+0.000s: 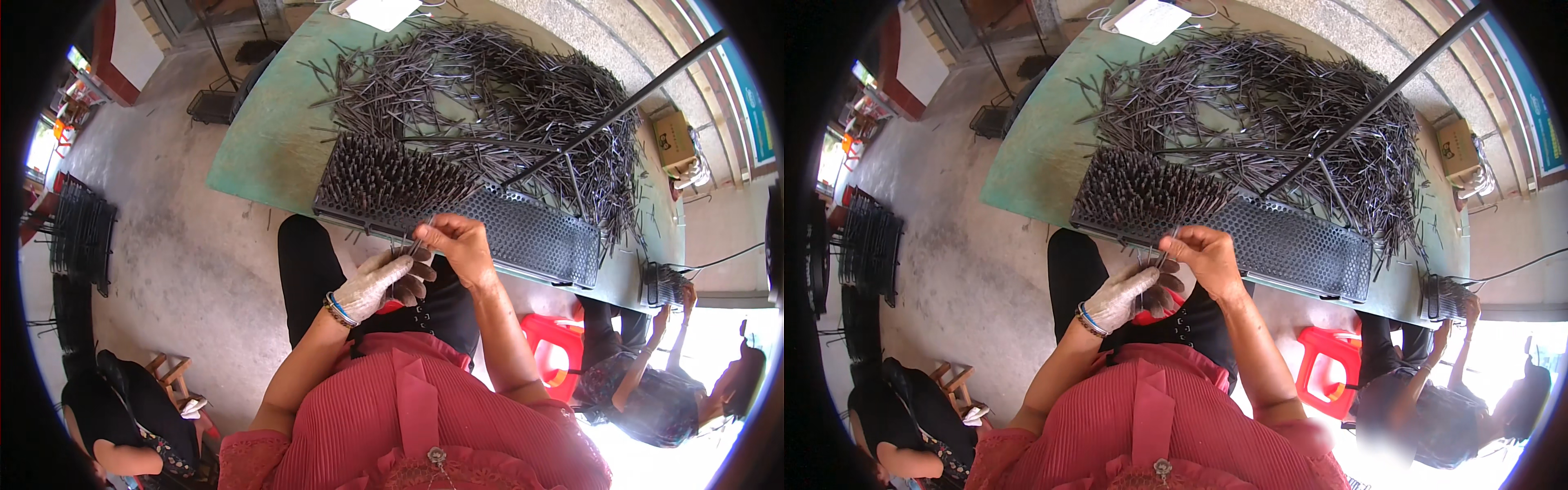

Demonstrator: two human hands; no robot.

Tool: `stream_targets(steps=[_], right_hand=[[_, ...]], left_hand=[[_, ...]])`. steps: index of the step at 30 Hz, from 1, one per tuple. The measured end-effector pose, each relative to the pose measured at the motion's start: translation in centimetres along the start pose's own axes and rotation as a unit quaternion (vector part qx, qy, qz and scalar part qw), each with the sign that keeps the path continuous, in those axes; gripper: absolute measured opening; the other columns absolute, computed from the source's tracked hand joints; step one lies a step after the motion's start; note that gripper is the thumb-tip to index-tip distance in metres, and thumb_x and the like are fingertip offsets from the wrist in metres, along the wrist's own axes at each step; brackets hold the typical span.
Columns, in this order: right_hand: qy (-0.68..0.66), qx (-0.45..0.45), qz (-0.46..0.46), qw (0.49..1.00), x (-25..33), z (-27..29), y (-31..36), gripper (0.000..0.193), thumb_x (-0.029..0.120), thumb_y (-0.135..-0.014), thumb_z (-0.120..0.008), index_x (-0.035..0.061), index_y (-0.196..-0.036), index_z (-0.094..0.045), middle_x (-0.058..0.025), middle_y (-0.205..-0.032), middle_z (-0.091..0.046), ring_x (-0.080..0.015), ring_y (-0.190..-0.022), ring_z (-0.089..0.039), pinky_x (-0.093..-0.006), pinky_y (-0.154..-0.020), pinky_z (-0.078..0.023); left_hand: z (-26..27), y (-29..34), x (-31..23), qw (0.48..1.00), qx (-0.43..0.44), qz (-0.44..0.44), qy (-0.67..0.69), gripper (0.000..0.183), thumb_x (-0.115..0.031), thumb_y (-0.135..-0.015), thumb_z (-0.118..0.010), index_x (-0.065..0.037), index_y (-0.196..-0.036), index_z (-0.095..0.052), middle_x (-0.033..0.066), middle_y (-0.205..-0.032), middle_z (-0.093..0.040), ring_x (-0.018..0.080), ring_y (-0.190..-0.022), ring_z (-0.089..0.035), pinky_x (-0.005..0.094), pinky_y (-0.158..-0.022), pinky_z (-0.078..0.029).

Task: Sorting and inserting metal rods into a perforated grid plate.

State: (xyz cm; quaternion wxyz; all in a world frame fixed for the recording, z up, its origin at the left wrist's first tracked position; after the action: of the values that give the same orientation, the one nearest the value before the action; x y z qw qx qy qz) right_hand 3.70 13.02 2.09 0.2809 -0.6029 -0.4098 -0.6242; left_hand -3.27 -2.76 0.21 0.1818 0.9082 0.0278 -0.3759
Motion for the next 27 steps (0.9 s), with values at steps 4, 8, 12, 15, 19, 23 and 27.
stream_targets(steps=[4, 8, 12, 15, 19, 23, 27], right_hand=[[0.015, -0.111, 0.107, 0.988, 1.4, 0.0, -0.6, 0.016, 0.008, -0.085, -0.071, -0.0023, -0.097, -0.068, -0.0058, -0.087, -0.07, -0.0093, -0.076, -0.063, -0.0231, -0.072, -0.051], [0.177, -0.146, 0.234, 0.945, 2.9, -1.2, -1.5, 0.018, 0.007, -0.083, -0.072, -0.0001, -0.099, -0.068, -0.0057, -0.086, -0.07, -0.0082, -0.075, -0.063, -0.0233, -0.07, -0.05], [0.213, -0.153, 0.236, 0.936, 1.8, -1.4, -2.6, 0.018, 0.009, -0.082, -0.073, 0.0017, -0.098, -0.069, -0.0089, -0.09, -0.071, -0.0153, -0.078, -0.067, -0.0274, -0.072, -0.052], [0.266, -0.182, 0.262, 0.91, 1.8, -1.4, -2.5, 0.018, 0.01, -0.081, -0.074, 0.0027, -0.097, -0.069, -0.01, -0.09, -0.071, -0.0194, -0.078, -0.066, -0.0297, -0.074, -0.051], [0.279, -0.196, 0.272, 0.9, 1.8, -1.5, -2.4, 0.018, 0.008, -0.08, -0.075, 0.003, -0.097, -0.069, -0.008, -0.086, -0.07, -0.0134, -0.076, -0.066, -0.0267, -0.072, -0.051], [0.323, -0.189, 0.308, 0.875, 1.6, -1.7, -2.4, 0.018, 0.007, -0.079, -0.075, 0.0042, -0.096, -0.07, -0.0073, -0.087, -0.07, -0.0156, -0.076, -0.063, -0.0282, -0.073, -0.05], [0.373, -0.167, 0.355, 0.841, 2.0, -2.0, -2.1, 0.021, 0.007, -0.078, -0.075, 0.0055, -0.098, -0.07, -0.0056, -0.087, -0.07, -0.0177, -0.078, -0.063, -0.0302, -0.077, -0.047]], left_hand=[[0.6, -0.4, 0.3, 0.999, -0.04, -0.008, 0.029, 0.037, -0.03, -0.099, -0.047, -0.001, -0.122, -0.051, 0.0113, -0.101, -0.066, 0.0153, -0.079, -0.064, 0.0266, -0.066, -0.052], [0.6, -0.7, 0.7, 0.997, -0.064, 0.003, 0.045, 0.034, -0.026, -0.099, -0.048, -0.001, -0.122, -0.052, 0.0122, -0.1, -0.066, 0.0167, -0.077, -0.065, 0.0276, -0.065, -0.053], [1.3, -1.2, 1.7, 0.995, -0.072, 0.013, 0.068, 0.033, -0.025, -0.099, -0.048, -0.002, -0.121, -0.052, 0.0124, -0.099, -0.067, 0.0173, -0.077, -0.066, 0.0279, -0.065, -0.053], [1.3, -1.1, 1.8, 0.994, -0.066, 0.018, 0.079, 0.033, -0.025, -0.099, -0.048, -0.002, -0.121, -0.052, 0.0121, -0.1, -0.067, 0.0172, -0.077, -0.066, 0.0278, -0.065, -0.053], [1.6, -1.1, 2.0, 0.993, -0.081, 0.02, 0.078, 0.032, -0.024, -0.099, -0.048, -0.002, -0.122, -0.052, 0.0121, -0.1, -0.067, 0.0171, -0.078, -0.066, 0.0278, -0.065, -0.053], [1.5, -1.2, 1.9, 0.995, -0.063, 0.01, 0.08, 0.032, -0.024, -0.099, -0.047, -0.002, -0.123, -0.051, 0.0123, -0.101, -0.067, 0.0168, -0.079, -0.066, 0.0278, -0.066, -0.053], [0.9, -0.7, 1.1, 0.997, -0.051, 0.041, 0.051, 0.033, -0.025, -0.099, -0.046, -0.003, -0.124, -0.05, 0.0122, -0.102, -0.067, 0.0163, -0.079, -0.066, 0.0281, -0.067, -0.054]])
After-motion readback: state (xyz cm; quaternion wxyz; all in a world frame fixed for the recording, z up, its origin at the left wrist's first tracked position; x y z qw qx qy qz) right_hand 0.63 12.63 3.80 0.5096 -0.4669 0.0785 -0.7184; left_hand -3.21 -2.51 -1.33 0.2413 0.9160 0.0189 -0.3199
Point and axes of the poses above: each hand's wrist, its own y-axis away from the middle knuckle, its own z-axis out of the back of the hand, x = y × z, the point moved 2 cm from there along -y, towards the middle knuckle
